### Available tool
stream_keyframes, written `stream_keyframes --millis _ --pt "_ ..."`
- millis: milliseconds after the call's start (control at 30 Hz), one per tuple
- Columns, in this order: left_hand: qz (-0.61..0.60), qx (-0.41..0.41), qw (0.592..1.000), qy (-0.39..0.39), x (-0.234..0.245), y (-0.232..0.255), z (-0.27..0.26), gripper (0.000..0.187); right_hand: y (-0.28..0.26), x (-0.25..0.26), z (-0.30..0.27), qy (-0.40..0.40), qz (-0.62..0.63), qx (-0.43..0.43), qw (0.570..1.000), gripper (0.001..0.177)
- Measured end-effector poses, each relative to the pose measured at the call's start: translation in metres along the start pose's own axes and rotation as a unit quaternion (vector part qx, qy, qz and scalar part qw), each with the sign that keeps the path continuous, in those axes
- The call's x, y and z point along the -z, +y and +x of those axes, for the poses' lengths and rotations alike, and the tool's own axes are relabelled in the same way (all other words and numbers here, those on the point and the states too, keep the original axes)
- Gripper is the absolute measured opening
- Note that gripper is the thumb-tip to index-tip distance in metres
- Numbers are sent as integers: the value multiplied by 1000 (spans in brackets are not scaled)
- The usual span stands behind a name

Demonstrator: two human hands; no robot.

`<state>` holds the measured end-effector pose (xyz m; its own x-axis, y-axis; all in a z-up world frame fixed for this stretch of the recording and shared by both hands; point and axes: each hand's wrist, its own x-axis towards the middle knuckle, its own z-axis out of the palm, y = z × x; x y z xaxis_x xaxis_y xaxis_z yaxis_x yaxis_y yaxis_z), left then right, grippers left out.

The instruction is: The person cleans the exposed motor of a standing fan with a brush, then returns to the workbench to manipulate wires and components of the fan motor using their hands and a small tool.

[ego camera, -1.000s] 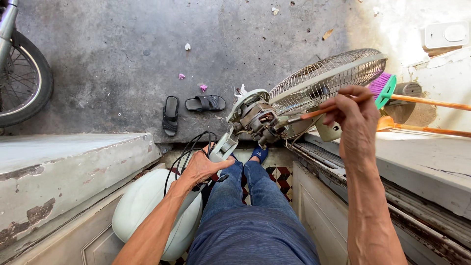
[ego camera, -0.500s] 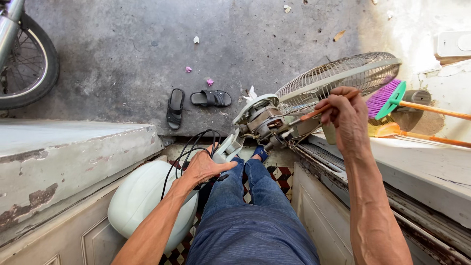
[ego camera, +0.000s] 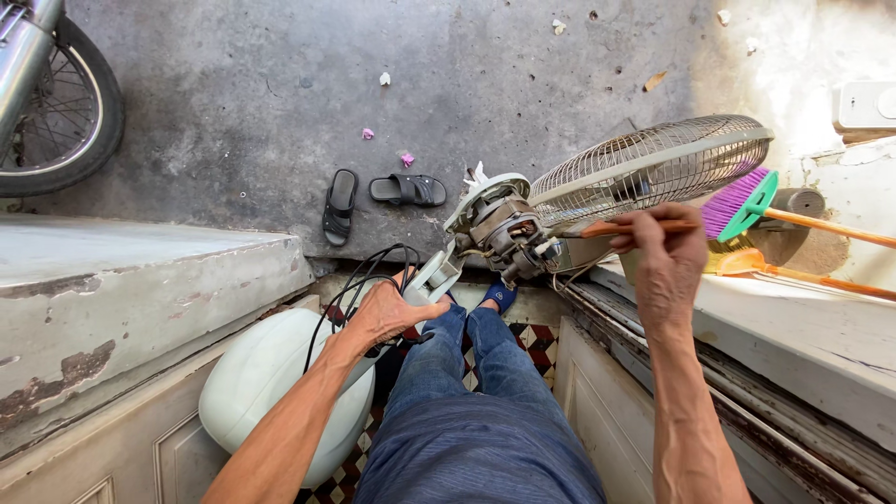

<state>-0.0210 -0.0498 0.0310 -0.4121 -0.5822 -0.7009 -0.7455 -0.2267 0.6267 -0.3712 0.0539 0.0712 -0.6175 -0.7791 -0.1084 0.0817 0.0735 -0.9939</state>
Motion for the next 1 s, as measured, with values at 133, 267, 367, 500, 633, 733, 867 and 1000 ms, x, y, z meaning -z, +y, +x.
stream_keyframes --millis 133,267,367,500,633,733,867,1000 --pt "10 7 1000 3 2 10 2 77 -9 -7 13 40 39 -65 996 15" --pt "21 10 999 -24 18 22 0 67 -17 -19 27 2 -181 9 983 12" --pt "-22 52 994 -98 40 29 8 63 -29 -18 10 -28 -329 87 940 10" --pt "-100 89 977 -163 55 31 17 68 -36 -26 -62 -47 -338 189 921 17" --pt "-166 123 956 -208 47 20 26 70 -20 -56 -118 -140 -320 238 906 17" --pt "-207 154 938 -230 39 9 28 70 -5 -81 -125 -221 -297 210 905 19" --pt "-299 197 893 -272 29 -6 28 68 11 -84 -101 -224 -303 235 896 18" --pt "-332 195 888 -251 23 -13 29 63 10 -78 -92 -220 -348 207 887 24"
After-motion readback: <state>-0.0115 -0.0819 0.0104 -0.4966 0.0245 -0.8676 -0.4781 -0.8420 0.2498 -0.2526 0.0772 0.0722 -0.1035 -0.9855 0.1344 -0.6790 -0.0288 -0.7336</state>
